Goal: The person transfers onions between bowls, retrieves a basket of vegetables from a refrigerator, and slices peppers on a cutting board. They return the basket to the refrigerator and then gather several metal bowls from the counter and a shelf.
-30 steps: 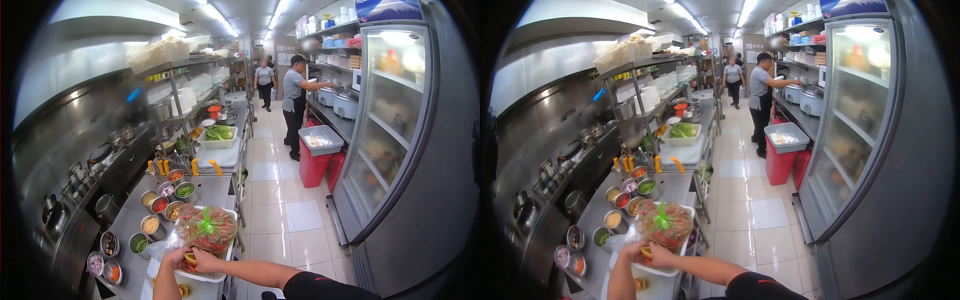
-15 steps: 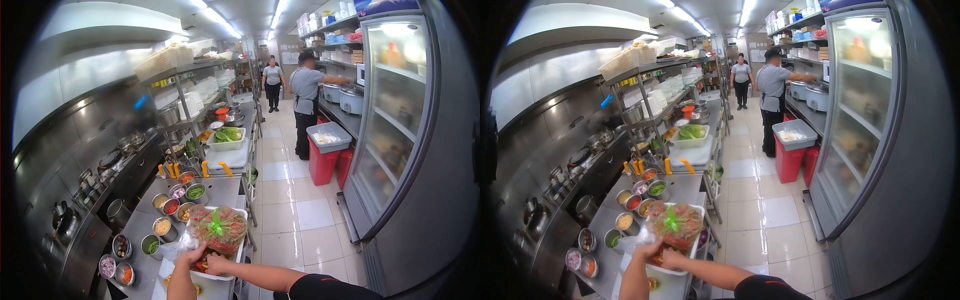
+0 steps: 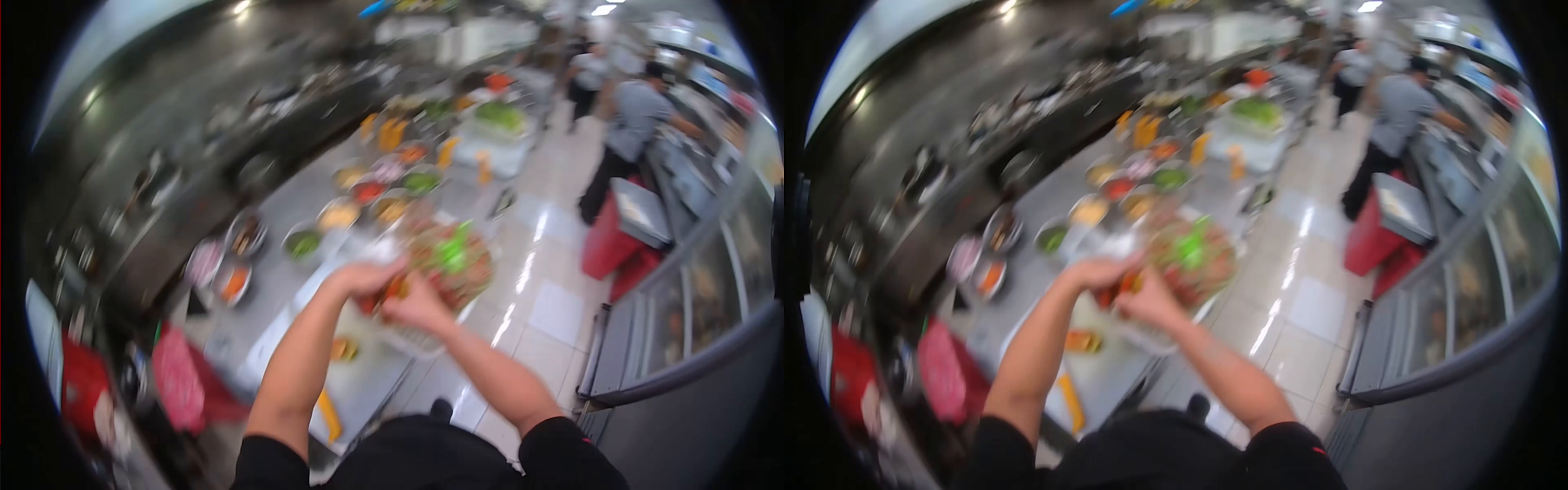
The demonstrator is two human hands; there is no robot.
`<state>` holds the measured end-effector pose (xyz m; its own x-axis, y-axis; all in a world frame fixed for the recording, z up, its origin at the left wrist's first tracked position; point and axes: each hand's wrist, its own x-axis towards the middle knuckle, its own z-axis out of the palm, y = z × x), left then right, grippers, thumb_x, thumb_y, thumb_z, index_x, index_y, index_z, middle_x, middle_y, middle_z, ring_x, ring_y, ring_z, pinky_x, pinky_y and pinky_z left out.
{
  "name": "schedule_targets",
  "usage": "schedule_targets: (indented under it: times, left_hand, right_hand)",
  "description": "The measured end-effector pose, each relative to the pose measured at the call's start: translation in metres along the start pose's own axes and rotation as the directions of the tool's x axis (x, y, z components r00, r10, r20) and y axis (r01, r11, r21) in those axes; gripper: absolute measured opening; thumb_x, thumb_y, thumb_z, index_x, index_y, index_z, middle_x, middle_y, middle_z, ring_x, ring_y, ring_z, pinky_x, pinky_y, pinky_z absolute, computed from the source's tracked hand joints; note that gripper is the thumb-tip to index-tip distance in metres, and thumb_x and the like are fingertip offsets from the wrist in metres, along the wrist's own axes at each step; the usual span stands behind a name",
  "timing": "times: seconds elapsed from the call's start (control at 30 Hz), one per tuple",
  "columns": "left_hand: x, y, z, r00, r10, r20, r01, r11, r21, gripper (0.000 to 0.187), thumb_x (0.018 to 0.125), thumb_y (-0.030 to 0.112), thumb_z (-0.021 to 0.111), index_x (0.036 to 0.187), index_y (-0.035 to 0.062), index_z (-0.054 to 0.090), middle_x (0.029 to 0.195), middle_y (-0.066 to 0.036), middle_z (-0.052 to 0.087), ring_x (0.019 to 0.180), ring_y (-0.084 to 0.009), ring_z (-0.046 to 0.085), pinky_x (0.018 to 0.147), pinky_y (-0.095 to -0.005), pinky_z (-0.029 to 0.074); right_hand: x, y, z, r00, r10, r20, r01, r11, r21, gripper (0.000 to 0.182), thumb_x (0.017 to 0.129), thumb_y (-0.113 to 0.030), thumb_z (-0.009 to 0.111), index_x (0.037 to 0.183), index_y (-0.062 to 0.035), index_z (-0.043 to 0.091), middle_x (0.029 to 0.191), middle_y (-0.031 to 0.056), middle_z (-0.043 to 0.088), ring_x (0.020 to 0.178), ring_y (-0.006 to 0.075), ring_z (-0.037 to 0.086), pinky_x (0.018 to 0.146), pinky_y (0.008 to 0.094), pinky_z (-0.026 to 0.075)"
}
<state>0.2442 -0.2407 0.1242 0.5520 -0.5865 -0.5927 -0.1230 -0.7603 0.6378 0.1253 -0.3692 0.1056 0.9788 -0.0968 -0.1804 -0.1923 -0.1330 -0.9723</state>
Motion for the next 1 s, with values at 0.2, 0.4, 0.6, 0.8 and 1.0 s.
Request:
schedule_targets:
  times: [0.2,0.4,0.6,0.8,1.0]
  left_hand:
    - [-0.126,-0.028,-0.002,0.884,0.191,-0.427,-0.190,0.981,0.046,0.059,0.102,0.055,0.043,0.101,0.0002,0.066,0.076,-0.009,0.067,0.058,-0.0191,0.065,0.056,-0.0305,0.052]
    - [-0.126,-0.166,0.063,0.838,0.026,-0.545,-0.310,0.844,-0.437,0.054,0.101,0.049,0.050,0.114,-0.0011,0.063,0.096,-0.011,0.068,0.092,-0.0203,0.067,0.081,-0.0321,0.051]
    - [-0.077,-0.197,0.063,0.824,0.019,-0.566,-0.217,0.934,-0.285,0.058,0.101,0.048,0.050,0.130,-0.0014,0.059,0.133,-0.026,0.058,0.125,-0.0386,0.055,0.104,-0.0391,0.043]
    - [-0.091,-0.182,0.078,0.589,0.027,-0.808,0.015,0.999,0.045,0.052,0.096,0.037,0.061,0.133,0.0002,0.057,0.150,-0.025,0.043,0.128,-0.0452,0.050,0.107,-0.0445,0.042]
    - [-0.094,-0.075,0.062,0.615,0.599,-0.514,-0.372,0.794,0.481,0.019,0.093,0.016,0.061,0.100,0.0027,0.073,0.107,-0.014,0.071,0.101,-0.0334,0.068,0.086,-0.0443,0.054]
  right_hand:
    - [-0.025,-0.029,0.057,0.844,-0.531,0.072,0.532,0.815,-0.228,0.051,0.069,-0.009,0.074,0.113,0.0021,0.051,0.108,0.0184,0.055,0.105,0.0356,0.056,0.093,0.0439,0.046]
    - [-0.029,0.028,0.137,0.809,-0.432,0.399,0.586,0.648,-0.487,0.058,0.071,-0.007,0.073,0.121,0.0013,0.047,0.121,0.0211,0.048,0.108,0.0413,0.049,0.098,0.0468,0.043]
    - [0.019,0.075,0.160,0.936,-0.175,0.305,0.347,0.602,-0.720,0.073,0.075,-0.019,0.078,0.133,0.0044,0.041,0.130,0.0239,0.045,0.122,0.0472,0.044,0.105,0.0478,0.042]
    - [-0.023,0.029,0.127,0.885,-0.323,0.334,0.463,0.545,-0.699,0.058,0.081,-0.029,0.077,0.125,-0.0002,0.053,0.128,0.0235,0.055,0.120,0.0404,0.054,0.097,0.0502,0.047]
    - [-0.010,0.040,0.032,0.973,-0.222,0.068,0.188,0.581,-0.792,0.030,0.088,-0.022,0.065,0.112,-0.0032,0.064,0.112,0.0236,0.065,0.099,0.0392,0.066,0.087,0.0456,0.054]
